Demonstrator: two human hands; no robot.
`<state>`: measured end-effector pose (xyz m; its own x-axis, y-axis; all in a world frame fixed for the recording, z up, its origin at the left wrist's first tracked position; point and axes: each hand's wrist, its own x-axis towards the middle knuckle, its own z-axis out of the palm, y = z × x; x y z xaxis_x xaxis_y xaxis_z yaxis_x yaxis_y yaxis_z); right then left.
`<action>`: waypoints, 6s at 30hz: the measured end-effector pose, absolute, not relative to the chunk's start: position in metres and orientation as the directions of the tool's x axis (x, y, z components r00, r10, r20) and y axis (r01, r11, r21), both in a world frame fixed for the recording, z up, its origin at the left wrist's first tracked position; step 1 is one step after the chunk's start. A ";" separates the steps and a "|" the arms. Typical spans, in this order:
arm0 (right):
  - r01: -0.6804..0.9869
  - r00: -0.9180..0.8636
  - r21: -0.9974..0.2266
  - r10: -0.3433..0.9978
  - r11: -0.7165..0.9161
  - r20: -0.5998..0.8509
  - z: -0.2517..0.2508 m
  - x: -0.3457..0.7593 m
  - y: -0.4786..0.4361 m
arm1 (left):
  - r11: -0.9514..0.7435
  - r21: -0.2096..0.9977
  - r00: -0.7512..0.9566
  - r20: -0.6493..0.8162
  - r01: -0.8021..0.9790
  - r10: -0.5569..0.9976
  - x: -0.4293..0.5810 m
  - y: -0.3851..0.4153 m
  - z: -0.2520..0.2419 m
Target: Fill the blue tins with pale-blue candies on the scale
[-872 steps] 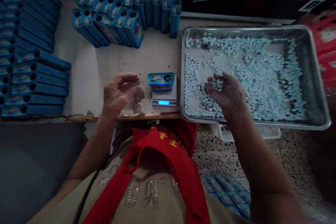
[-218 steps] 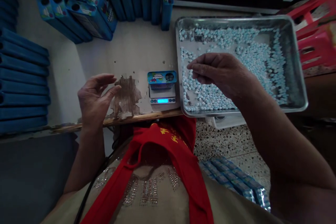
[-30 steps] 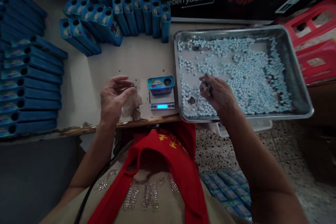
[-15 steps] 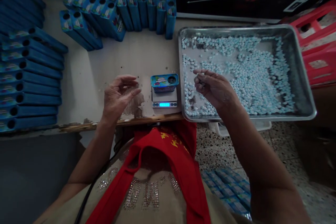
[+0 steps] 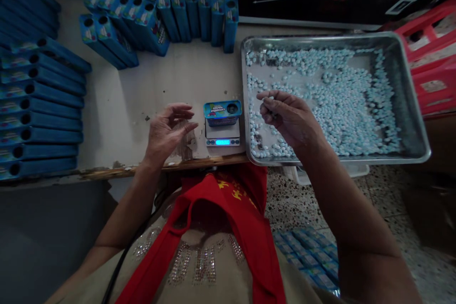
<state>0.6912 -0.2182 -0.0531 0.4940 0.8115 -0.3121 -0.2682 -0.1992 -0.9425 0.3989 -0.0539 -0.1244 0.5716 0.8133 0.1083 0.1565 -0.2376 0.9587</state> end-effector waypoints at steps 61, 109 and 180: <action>0.205 0.601 -0.954 0.797 -0.217 -0.053 -0.116 0.741 -0.201 | -0.190 0.977 0.399 0.211 -0.091 0.892 0.411 -0.018 -0.112; -0.558 0.305 -0.800 0.841 -0.222 -0.446 -0.094 0.693 -0.204 | -0.760 0.649 0.757 0.480 0.035 0.444 0.503 -0.030 -0.083; -0.366 0.434 -0.915 0.838 -0.172 -0.331 -0.084 0.664 -0.210 | -0.857 0.515 0.720 0.585 0.025 0.373 0.475 -0.053 -0.090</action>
